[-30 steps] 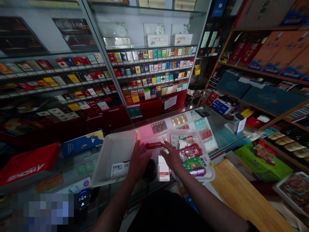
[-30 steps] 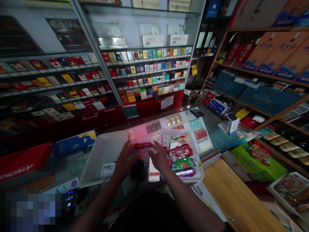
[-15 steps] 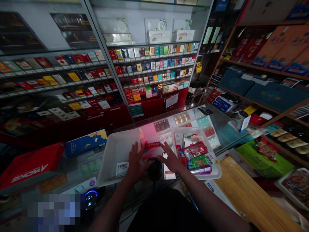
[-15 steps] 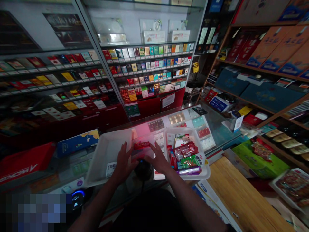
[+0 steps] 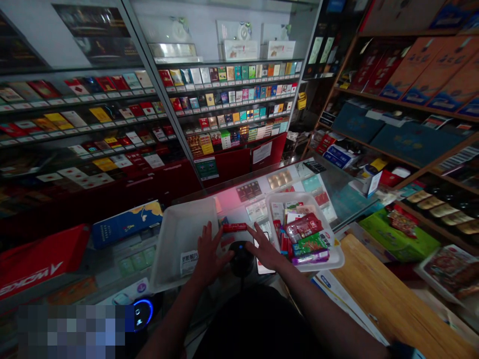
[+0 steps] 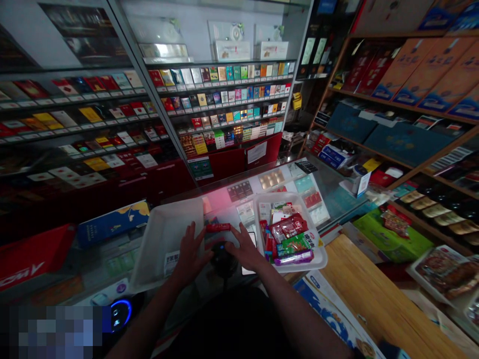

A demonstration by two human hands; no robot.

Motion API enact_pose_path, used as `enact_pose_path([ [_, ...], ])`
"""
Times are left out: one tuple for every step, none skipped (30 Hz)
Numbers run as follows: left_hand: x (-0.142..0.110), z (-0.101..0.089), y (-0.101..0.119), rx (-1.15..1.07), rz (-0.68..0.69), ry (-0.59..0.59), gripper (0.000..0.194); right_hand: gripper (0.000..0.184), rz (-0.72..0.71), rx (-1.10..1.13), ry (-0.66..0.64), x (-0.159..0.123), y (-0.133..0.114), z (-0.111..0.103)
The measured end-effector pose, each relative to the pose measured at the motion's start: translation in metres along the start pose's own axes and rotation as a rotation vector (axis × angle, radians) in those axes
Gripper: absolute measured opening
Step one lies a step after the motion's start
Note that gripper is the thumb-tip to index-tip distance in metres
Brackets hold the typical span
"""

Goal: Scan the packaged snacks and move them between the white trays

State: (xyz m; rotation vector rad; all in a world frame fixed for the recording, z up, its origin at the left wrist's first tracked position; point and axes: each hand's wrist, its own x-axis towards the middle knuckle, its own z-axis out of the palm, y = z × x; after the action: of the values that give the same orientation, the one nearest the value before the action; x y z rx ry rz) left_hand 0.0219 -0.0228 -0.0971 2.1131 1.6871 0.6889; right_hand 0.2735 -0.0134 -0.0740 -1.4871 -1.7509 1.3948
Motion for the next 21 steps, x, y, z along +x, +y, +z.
enact_pose_path([
  [0.000, 0.001, -0.001, -0.001, -0.004, -0.006, 0.082, 0.090, 0.010, 0.001, 0.006, 0.000, 0.001, 0.001],
  [0.000, 0.001, -0.003, -0.001, -0.007, -0.010, 0.083, 0.089, 0.018, 0.003, 0.013, 0.000, 0.002, 0.001],
  [0.000, 0.002, -0.004, -0.002, -0.010, -0.014, 0.083, 0.089, 0.024, 0.007, 0.018, 0.001, 0.002, 0.002],
  [0.001, 0.003, -0.005, -0.004, -0.012, -0.015, 0.082, 0.088, 0.025, 0.011, 0.021, 0.001, 0.003, 0.002],
  [0.001, 0.004, -0.005, -0.009, -0.012, -0.015, 0.082, 0.087, 0.022, 0.014, 0.021, 0.001, 0.003, 0.002],
  [0.001, 0.004, -0.006, -0.016, -0.012, -0.012, 0.081, 0.086, 0.018, 0.014, 0.019, 0.002, 0.003, 0.002],
  [0.001, 0.005, -0.006, -0.024, -0.011, -0.006, 0.080, 0.086, 0.013, 0.011, 0.018, 0.002, 0.003, 0.002],
  [0.001, 0.004, -0.005, -0.032, -0.010, 0.003, 0.079, 0.086, 0.009, 0.004, 0.019, 0.002, 0.002, 0.001],
  [0.002, 0.003, -0.004, -0.041, -0.011, 0.014, 0.079, 0.085, 0.006, -0.006, 0.023, 0.003, -0.001, 0.001],
  [0.002, 0.001, -0.003, -0.050, -0.012, 0.026, 0.078, 0.085, 0.003, -0.020, 0.026, 0.003, -0.003, 0.000],
  [0.003, -0.001, -0.002, -0.058, -0.015, 0.037, 0.077, 0.084, 0.000, -0.038, 0.026, 0.004, -0.007, 0.000],
  [0.003, -0.004, -0.001, -0.065, -0.019, 0.047, 0.077, 0.083, -0.004, -0.059, 0.024, 0.005, -0.011, -0.001],
  [0.003, -0.008, -0.001, -0.074, -0.027, 0.057, 0.075, 0.082, -0.006, -0.082, 0.022, 0.006, -0.016, 0.000],
  [0.002, -0.011, -0.001, -0.083, -0.037, 0.066, 0.074, 0.080, -0.010, -0.107, 0.021, 0.008, -0.020, 0.000],
  [0.000, -0.015, -0.002, -0.092, -0.050, 0.077, 0.073, 0.079, -0.017, -0.137, 0.021, 0.010, -0.025, 0.001],
  [-0.002, -0.018, -0.004, -0.100, -0.065, 0.090, 0.071, 0.077, -0.029, -0.173, 0.022, 0.013, -0.030, 0.003],
  [-0.004, -0.022, -0.006, -0.108, -0.083, 0.104, 0.070, 0.076, -0.045, -0.214, 0.024, 0.016, -0.035, 0.005],
  [-0.008, -0.025, -0.009, -0.116, -0.102, 0.120, 0.068, 0.075, -0.064, -0.258, 0.023, 0.019, -0.039, 0.008],
  [-0.012, -0.027, -0.013, -0.122, -0.123, 0.135, 0.067, 0.074, -0.084, -0.303, 0.022, 0.022, -0.043, 0.012],
  [-0.016, -0.030, -0.016, -0.127, -0.148, 0.149, 0.066, 0.074, -0.105, -0.345, 0.019, 0.026, -0.048, 0.015],
  [-0.020, -0.032, -0.019, -0.130, -0.174, 0.162, 0.065, 0.073, -0.125, -0.381, 0.014, 0.029, -0.052, 0.019],
])
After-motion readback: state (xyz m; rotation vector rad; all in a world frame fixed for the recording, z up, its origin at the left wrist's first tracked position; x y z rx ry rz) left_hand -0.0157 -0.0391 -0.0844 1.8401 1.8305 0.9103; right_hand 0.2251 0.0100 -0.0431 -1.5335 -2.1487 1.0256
